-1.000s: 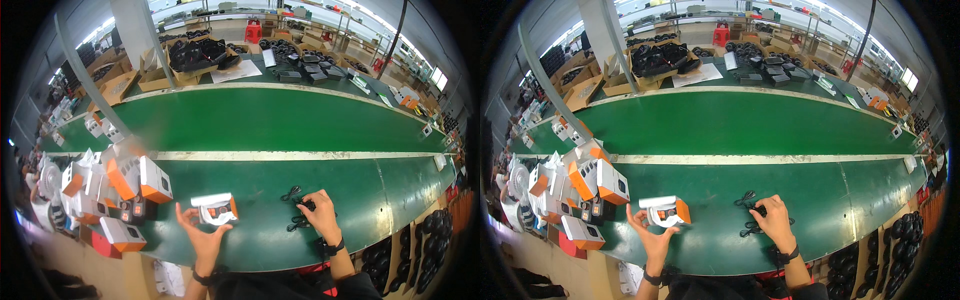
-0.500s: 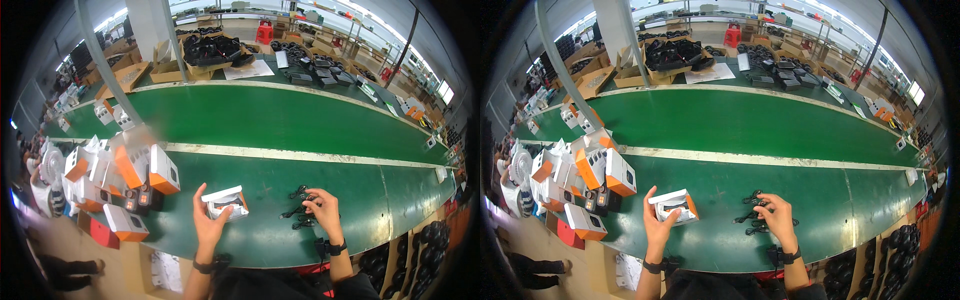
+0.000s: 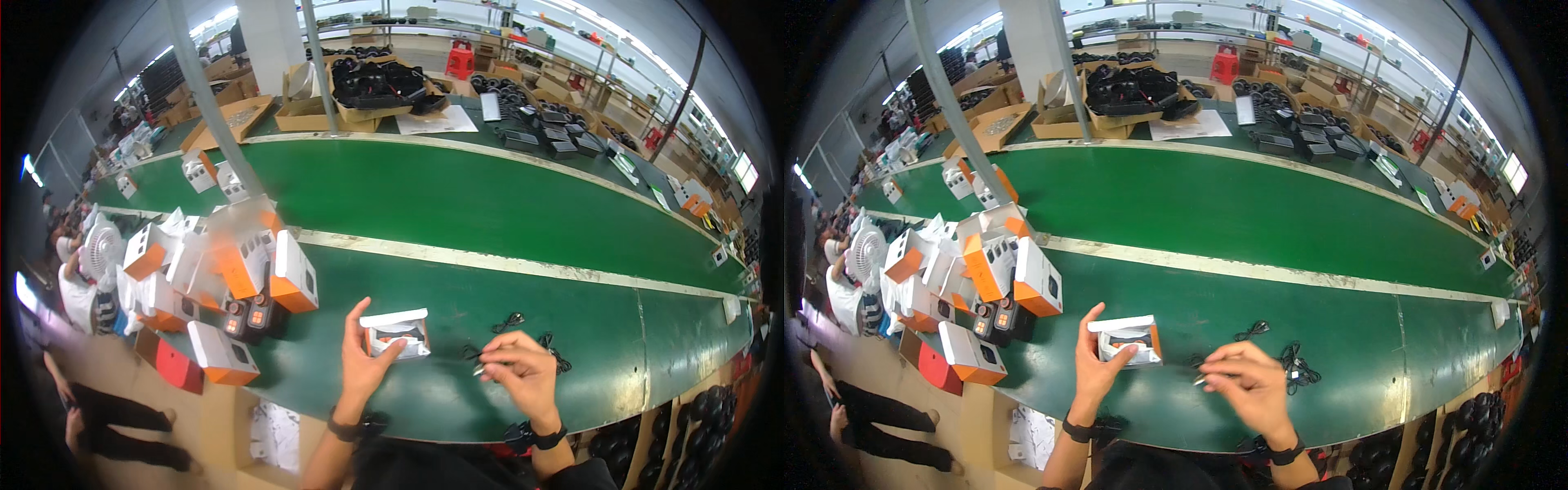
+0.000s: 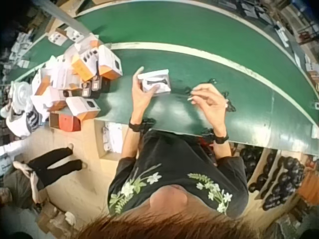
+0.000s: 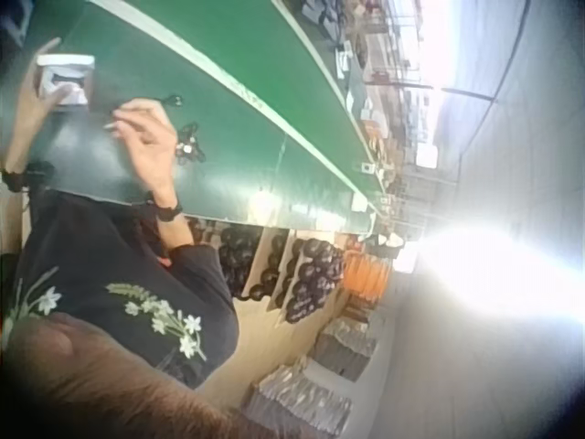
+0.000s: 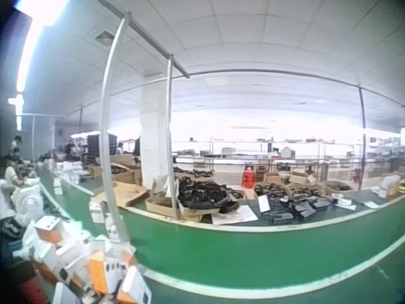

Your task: Assembling electronic devices and packing them into boxes on an assembly line.

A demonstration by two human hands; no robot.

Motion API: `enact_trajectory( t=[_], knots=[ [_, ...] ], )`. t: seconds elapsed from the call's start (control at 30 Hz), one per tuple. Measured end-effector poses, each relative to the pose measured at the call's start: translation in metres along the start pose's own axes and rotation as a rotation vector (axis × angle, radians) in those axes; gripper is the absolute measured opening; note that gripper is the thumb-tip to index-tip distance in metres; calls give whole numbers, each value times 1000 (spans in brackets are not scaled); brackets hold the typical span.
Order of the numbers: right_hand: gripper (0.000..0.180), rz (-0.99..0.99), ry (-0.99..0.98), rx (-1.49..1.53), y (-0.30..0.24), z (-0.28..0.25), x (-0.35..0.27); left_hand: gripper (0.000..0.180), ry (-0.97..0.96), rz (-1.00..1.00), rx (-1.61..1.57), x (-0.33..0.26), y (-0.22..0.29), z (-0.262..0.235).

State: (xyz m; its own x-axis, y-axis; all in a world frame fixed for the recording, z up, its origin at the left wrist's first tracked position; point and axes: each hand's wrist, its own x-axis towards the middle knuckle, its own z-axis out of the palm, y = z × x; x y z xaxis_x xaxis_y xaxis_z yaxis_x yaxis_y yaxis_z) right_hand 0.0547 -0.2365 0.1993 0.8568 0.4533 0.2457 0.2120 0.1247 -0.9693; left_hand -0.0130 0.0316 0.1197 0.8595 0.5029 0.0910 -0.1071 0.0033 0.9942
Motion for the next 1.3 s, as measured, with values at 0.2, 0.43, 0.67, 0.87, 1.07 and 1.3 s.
enact_trajectory(
  t=[0.2, 0.43, 0.67, 0.87, 1.07, 1.3],
  knots=[
    [29, -359, -157, -417, -10, 84, 32, 95, -8, -6, -41, -2, 0, -2],
    [37, -549, -352, -952, 28, 106, 61, 94, -40, 38, -2, 0, -6, -11],
    [53, -560, -477, -1073, 26, 124, 55, 97, -162, 204, -151, -9, -41, -35],
    [42, -638, -165, -1055, 53, 124, 52, 53, -142, -19, -434, -8, -33, -28],
    [37, -551, 87, -905, 67, 109, 45, 47, -87, 9, -254, 6, -26, -21],
    [44, -568, -299, -935, 54, 74, 27, 39, -70, 82, -72, 0, -8, -25]
  ],
)
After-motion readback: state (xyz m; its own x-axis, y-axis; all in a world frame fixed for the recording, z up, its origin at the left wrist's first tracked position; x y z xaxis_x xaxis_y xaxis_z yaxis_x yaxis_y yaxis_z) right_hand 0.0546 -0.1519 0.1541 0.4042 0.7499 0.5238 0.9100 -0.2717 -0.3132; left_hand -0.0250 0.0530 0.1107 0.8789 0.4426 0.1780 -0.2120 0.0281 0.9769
